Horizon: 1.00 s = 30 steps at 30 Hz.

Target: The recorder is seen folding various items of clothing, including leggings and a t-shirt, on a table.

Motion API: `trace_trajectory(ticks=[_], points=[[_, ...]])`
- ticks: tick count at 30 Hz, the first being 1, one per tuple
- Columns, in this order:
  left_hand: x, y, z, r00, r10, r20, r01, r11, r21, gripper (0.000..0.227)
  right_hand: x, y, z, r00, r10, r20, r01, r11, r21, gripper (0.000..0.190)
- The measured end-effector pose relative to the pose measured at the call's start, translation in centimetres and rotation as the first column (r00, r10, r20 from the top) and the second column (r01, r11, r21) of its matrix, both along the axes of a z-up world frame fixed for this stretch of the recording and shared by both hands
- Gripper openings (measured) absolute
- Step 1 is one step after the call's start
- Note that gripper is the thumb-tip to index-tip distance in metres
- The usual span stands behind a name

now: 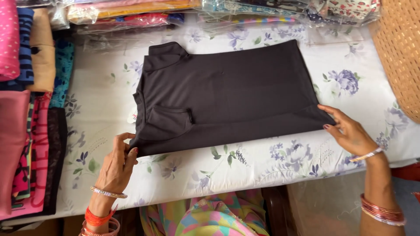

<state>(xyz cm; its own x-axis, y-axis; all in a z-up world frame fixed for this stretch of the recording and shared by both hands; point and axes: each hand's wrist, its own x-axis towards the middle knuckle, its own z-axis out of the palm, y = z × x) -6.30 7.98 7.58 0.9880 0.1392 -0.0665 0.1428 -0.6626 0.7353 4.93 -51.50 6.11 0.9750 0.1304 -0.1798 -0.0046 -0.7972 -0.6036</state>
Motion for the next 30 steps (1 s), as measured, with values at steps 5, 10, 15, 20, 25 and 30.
trace_trajectory(ticks=[5, 10, 15, 20, 25, 30], points=[[-1.6, 0.0, 2.3, 0.997, -0.003, -0.073, 0.007, 0.998, 0.059, 0.029, -1.2, 0.1, 2.7, 0.987, 0.03, -0.157, -0.048, 0.993, -0.109, 0.062], [-3.9, 1.1, -2.1, 0.978, -0.14, -0.157, 0.169, 0.968, 0.187, 0.025, -3.4, -3.3, -3.0, 0.97, 0.135, -0.202, -0.167, 0.975, -0.149, 0.066], [-3.8, -1.5, 0.2, 0.996, -0.046, -0.078, 0.07, 0.942, 0.329, 0.026, -5.1, -0.5, -2.1, 0.991, 0.117, 0.058, -0.115, 0.992, -0.044, 0.056], [-1.5, -3.2, -0.5, 0.952, -0.166, 0.258, 0.067, 0.933, 0.354, 0.027, -5.5, 4.9, 0.0, 0.918, -0.016, 0.397, 0.103, 0.975, -0.199, 0.043], [0.5, -9.7, -3.8, 0.789, -0.492, 0.367, 0.373, 0.859, 0.35, 0.059, -6.2, 11.2, -2.9, 0.778, 0.325, 0.537, -0.349, 0.935, -0.06, 0.055], [-0.3, -12.7, -7.0, 0.797, -0.591, 0.121, 0.469, 0.733, 0.492, 0.073, -7.6, 15.3, -5.6, 0.731, 0.589, 0.346, -0.496, 0.806, -0.323, 0.083]])
